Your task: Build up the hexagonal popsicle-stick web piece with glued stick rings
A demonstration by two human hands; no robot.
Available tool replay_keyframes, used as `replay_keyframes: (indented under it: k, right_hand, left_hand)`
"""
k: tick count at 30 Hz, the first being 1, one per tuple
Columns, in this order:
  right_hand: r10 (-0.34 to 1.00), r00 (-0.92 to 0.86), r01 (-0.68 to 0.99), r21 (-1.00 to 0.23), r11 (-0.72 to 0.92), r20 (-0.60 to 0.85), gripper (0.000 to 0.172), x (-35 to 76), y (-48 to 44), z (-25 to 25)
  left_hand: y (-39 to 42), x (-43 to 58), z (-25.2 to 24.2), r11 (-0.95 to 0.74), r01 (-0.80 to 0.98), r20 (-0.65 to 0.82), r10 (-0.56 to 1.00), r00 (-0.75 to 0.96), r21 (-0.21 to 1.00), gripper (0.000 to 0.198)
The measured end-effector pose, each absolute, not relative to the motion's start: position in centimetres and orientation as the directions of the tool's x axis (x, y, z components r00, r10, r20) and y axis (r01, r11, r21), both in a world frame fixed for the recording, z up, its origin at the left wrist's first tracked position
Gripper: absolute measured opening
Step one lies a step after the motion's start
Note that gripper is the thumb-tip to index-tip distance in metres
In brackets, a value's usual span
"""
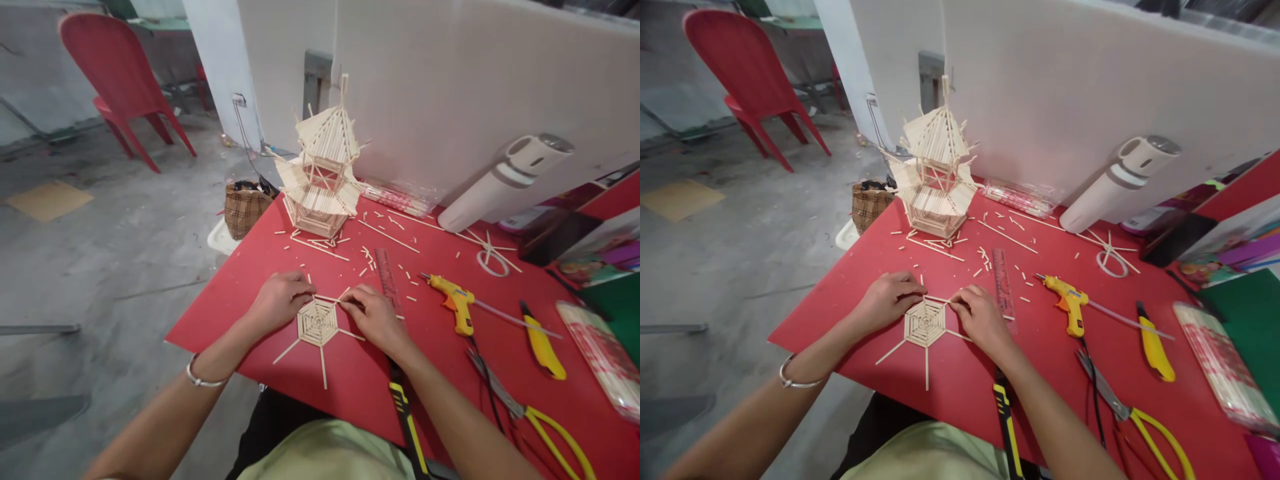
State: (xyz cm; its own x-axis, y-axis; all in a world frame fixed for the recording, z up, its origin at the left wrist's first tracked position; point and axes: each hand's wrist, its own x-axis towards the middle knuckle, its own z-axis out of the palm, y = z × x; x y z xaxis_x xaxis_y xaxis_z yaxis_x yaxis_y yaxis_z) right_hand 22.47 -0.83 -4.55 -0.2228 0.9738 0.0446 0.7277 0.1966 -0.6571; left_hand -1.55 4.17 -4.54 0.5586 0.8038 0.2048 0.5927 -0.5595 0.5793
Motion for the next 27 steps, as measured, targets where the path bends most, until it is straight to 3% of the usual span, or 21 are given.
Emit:
replay_keyframes:
  k: [27]
  right_hand:
    - [0.984,-0.176,0.804,-0.577,0.145,0.004,0.008,21.3,-1.0,-4.0]
  left_hand:
    - [4.2,-1.5,-4.9,-0.512,0.568,0.231,0.839,0.493,0.644,0.020]
